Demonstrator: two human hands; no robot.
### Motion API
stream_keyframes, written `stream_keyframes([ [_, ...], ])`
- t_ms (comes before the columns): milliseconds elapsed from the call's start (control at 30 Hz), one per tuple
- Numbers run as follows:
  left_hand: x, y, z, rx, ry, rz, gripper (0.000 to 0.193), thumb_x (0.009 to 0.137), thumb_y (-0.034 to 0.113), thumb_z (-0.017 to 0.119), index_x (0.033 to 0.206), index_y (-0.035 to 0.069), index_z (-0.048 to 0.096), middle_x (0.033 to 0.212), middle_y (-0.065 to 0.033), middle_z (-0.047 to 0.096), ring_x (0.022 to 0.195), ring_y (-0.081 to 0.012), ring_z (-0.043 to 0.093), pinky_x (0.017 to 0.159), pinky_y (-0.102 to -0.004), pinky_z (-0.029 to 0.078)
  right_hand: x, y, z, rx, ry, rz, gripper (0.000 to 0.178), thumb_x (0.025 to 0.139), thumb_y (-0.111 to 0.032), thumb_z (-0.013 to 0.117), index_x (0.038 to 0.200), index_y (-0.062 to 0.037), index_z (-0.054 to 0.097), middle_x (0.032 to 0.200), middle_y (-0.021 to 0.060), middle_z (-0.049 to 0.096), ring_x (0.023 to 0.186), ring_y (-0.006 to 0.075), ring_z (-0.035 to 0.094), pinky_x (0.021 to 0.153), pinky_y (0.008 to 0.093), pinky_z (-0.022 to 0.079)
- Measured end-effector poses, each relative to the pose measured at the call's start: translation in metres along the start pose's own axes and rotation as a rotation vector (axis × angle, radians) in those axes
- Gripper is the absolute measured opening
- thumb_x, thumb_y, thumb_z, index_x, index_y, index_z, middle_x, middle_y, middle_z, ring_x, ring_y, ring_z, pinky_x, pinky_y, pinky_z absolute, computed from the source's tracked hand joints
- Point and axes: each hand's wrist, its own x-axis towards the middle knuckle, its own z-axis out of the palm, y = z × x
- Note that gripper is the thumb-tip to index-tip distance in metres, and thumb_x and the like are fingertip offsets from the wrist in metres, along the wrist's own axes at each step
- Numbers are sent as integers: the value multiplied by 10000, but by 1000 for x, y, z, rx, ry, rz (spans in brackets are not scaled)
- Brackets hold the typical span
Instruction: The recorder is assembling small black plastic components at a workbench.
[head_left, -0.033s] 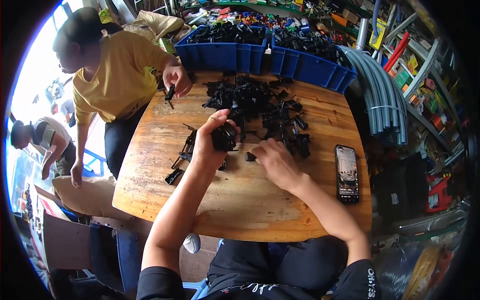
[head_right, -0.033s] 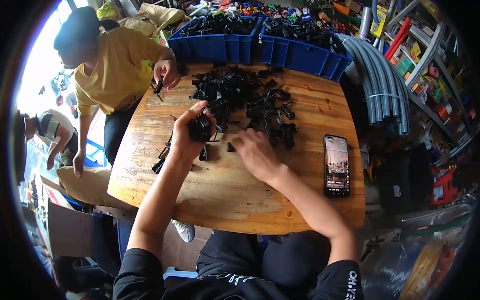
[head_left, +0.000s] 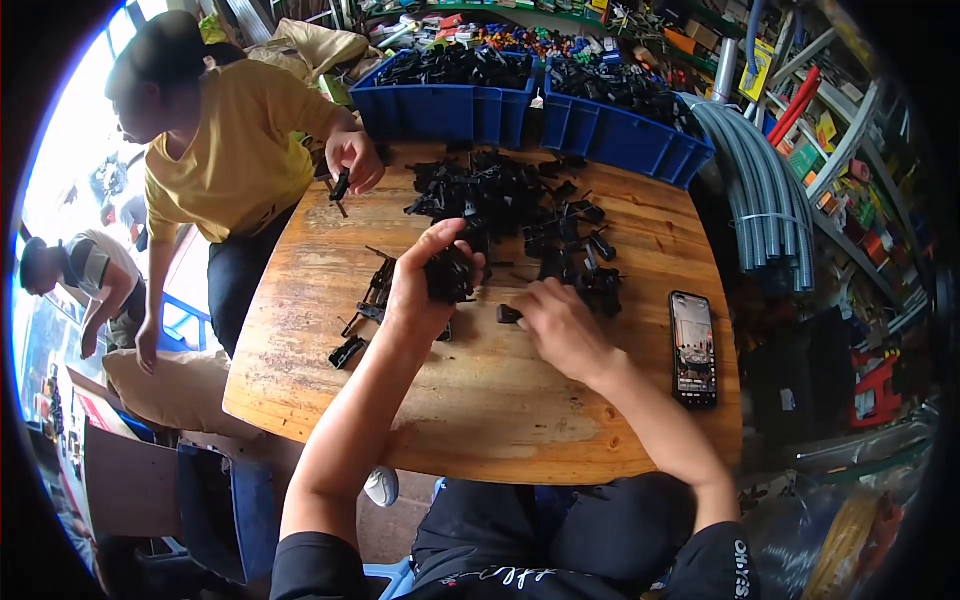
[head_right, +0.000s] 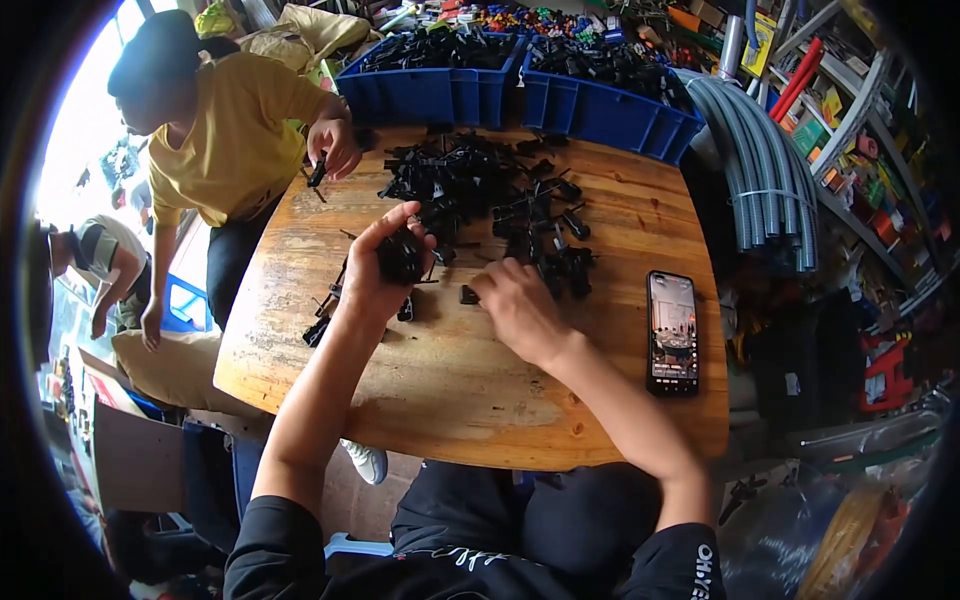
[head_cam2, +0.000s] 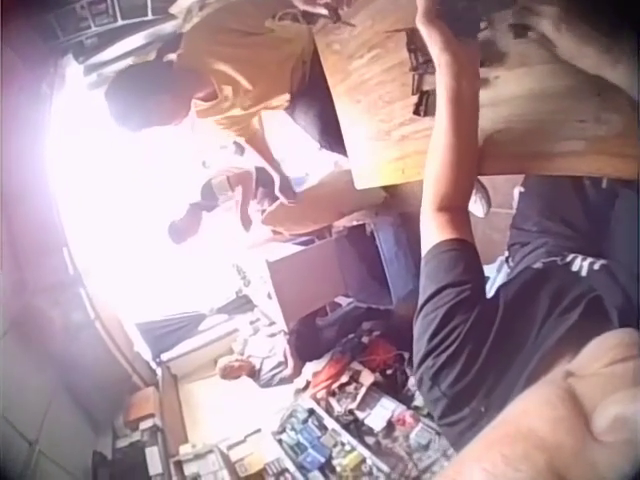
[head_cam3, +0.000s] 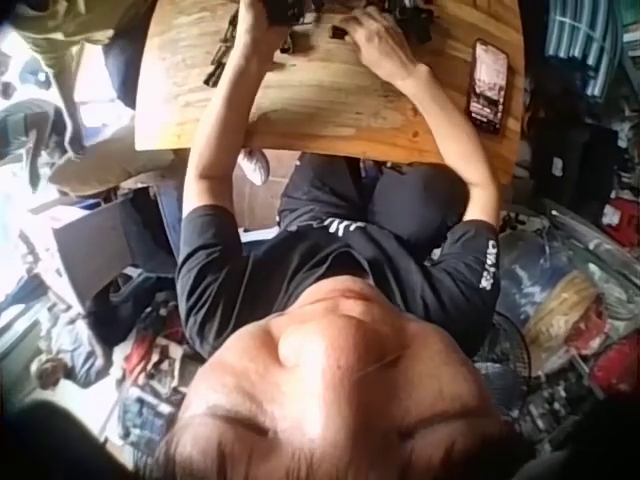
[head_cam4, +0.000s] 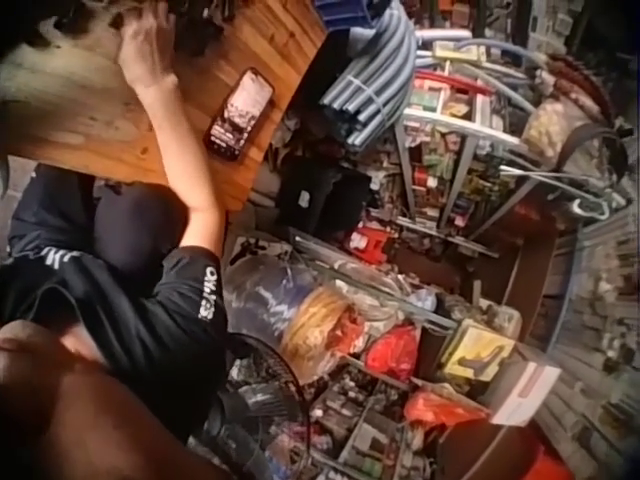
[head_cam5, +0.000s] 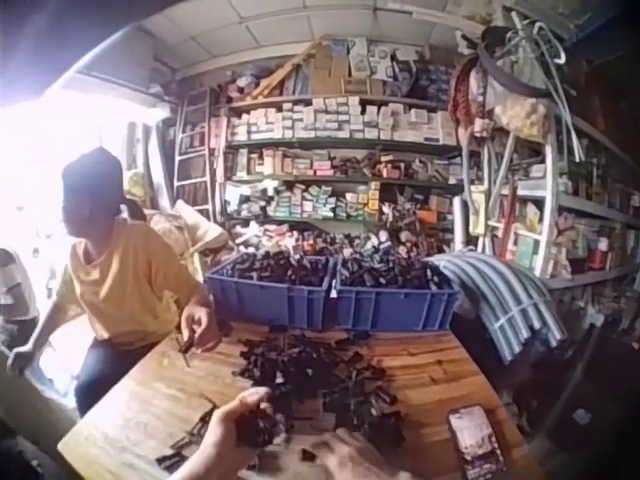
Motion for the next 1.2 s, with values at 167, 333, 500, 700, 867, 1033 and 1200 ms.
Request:
stream_keyframes([
  [167, -8, -11, 1, 404, -126, -67, 174, 797, 115, 599, 953, 38, 588, 769, -55, 595, 694, -168, 595, 590, -269, 478, 11, -7, -50, 93, 177, 14, 262, 709, 42, 641, 964, 6, 590, 864, 96, 547, 818, 253, 548, 707, 346, 467],
  [333, -22, -24, 20, 609, -84, -102, 145, 787, 107, 644, 895, 13, 626, 765, -39, 621, 672, -109, 574, 613, -227, 441, 10, -13, -57, 43, 230, -38, 282, 690, 73, 635, 963, 13, 598, 849, 98, 535, 796, 266, 541, 694, 351, 464],
  [500, -21, -35, 18, 649, -102, -60, 112, 782, 135, 665, 820, 30, 651, 700, -6, 600, 629, -64, 543, 592, -207, 408, 6, -15, -58, 37, 322, -27, 289, 725, 78, 607, 1007, 19, 589, 1011, 127, 537, 770, 213, 538, 703, 307, 467],
  [700, -25, -32, 16, 656, -146, -37, 117, 772, 151, 687, 813, 49, 647, 688, 18, 590, 638, -37, 511, 578, -200, 381, 6, -12, -48, 1049, 368, 536, 310, 909, -82, 503, 1210, -13, 476, 931, 25, 592, 784, 50, 487, 742, 178, 395],
  [867, -23, -40, 17, 756, -63, -78, 138, 748, 135, 699, 846, 50, 650, 696, 24, 588, 660, -32, 508, 584, -207, 386, 3, -13, -44, 802, 356, 439, 199, 896, -79, 522, 1073, -9, 577, 966, 40, 580, 908, 104, 520, 830, 223, 392],
  [1033, -29, -40, 19, 933, -115, 325, 210, 726, 100, 696, 897, -9, 644, 807, -33, 578, 742, -79, 535, 598, -220, 420, 8, -17, -47, 848, 200, 371, 107, 831, -29, 551, 908, -1, 619, 1034, 72, 573, 939, 128, 530, 828, 248, 412],
  [1200, -33, -40, 22, 941, -113, 331, 190, 704, 32, 712, 865, -35, 635, 828, -35, 548, 732, -79, 539, 594, -224, 441, 5, -5, -44, 1252, 60, 557, 168, 851, -75, 567, 1011, -22, 556, 1000, 32, 579, 891, 68, 514, 787, 198, 402],
])
